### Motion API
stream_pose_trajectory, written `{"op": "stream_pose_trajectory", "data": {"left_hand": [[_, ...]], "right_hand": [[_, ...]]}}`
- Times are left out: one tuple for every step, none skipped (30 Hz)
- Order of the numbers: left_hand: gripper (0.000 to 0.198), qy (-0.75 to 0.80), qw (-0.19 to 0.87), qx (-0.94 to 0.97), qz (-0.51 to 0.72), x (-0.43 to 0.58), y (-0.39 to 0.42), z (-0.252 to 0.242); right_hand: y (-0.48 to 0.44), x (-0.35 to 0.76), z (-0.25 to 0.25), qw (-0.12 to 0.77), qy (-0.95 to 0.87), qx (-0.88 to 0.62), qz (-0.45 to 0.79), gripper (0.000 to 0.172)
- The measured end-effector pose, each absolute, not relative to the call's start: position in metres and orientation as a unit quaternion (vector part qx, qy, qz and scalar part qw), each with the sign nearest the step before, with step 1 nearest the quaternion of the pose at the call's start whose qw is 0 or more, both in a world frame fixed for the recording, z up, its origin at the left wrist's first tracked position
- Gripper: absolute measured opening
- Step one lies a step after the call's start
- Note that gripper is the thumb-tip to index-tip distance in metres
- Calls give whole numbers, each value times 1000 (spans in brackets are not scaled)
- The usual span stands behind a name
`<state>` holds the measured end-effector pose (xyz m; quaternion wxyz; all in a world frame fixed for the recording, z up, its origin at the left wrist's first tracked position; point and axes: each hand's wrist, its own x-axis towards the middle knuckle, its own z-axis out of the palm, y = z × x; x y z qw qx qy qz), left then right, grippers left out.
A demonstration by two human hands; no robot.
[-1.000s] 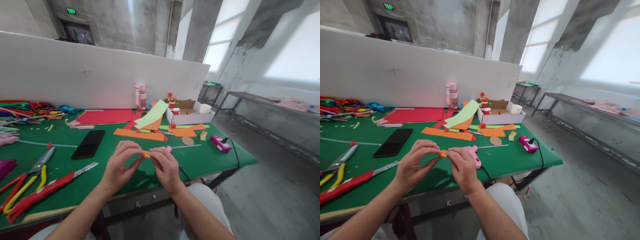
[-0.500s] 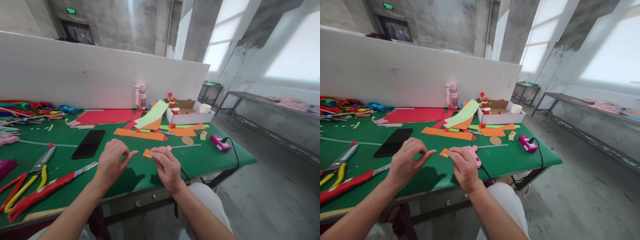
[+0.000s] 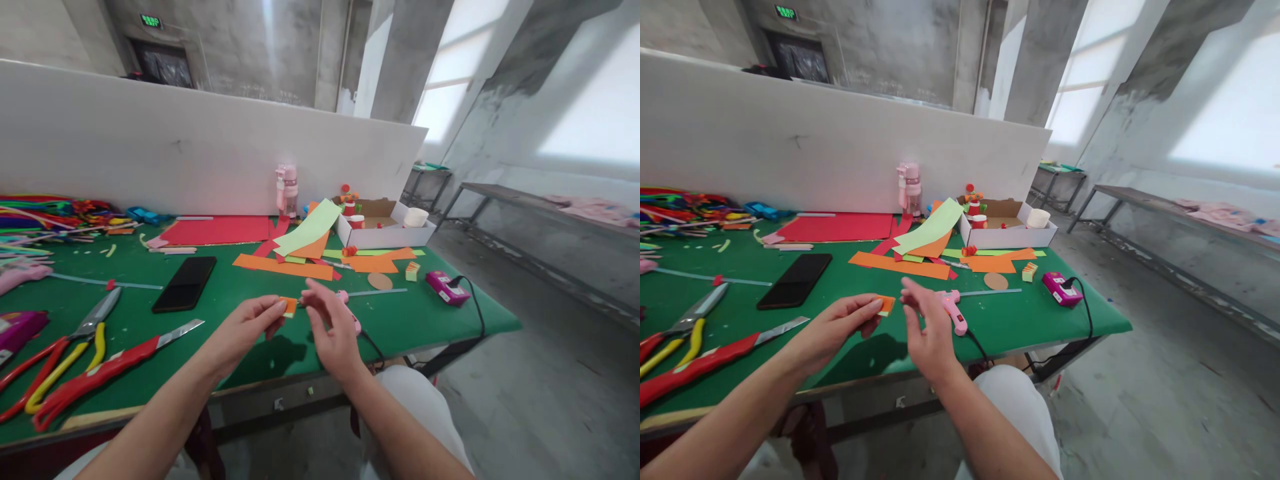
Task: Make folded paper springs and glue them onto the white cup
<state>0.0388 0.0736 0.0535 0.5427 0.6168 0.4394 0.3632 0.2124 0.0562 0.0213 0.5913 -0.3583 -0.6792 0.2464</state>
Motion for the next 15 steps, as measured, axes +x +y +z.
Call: {"op": "stream_pose_trajectory", "data": {"left_hand": [[49,449,519,630,364,39,75,52],[48,455,497,646,359,40,76,51],[48,456,478,663,353,41,77,50],[47,454,462,679,346,42,77,48],[46,451,453,690,340,43,77,47],[46,448,451,695,336,43,78,46],[46,446,455,696,330,43,78,46],[46,444,467,694,321,42,78,45],[48,441,485,689,310,40,79,45],[49,438,507,680,297,38,79,46],[52,436,526,671,288,35,80,46],[53,438,536,663,286,33,81,46],[55,443,536,658,289,32,81,47],[55,448,525,662,293,32,81,47],[54,451,505,673,298,33,81,47]], "right_hand": [[57,210,22,590,-630,-378,335,26],[58,208,22,579,-583,-392,414,26],[59,206,22,562,-545,-400,477,26],[60,205,22,548,-519,-402,519,26],[60,204,23,541,-501,-404,541,26],[61,204,23,542,-491,-406,548,26],[61,204,23,545,-487,-411,545,25],[62,204,23,548,-489,-417,535,25],[62,205,23,549,-495,-425,523,23],[63,206,23,549,-504,-433,507,22],[63,207,23,548,-515,-442,489,20],[63,207,23,547,-527,-448,472,19],[63,208,23,547,-538,-451,456,19],[63,208,23,547,-547,-451,445,19],[62,208,24,546,-556,-449,438,20]]}}
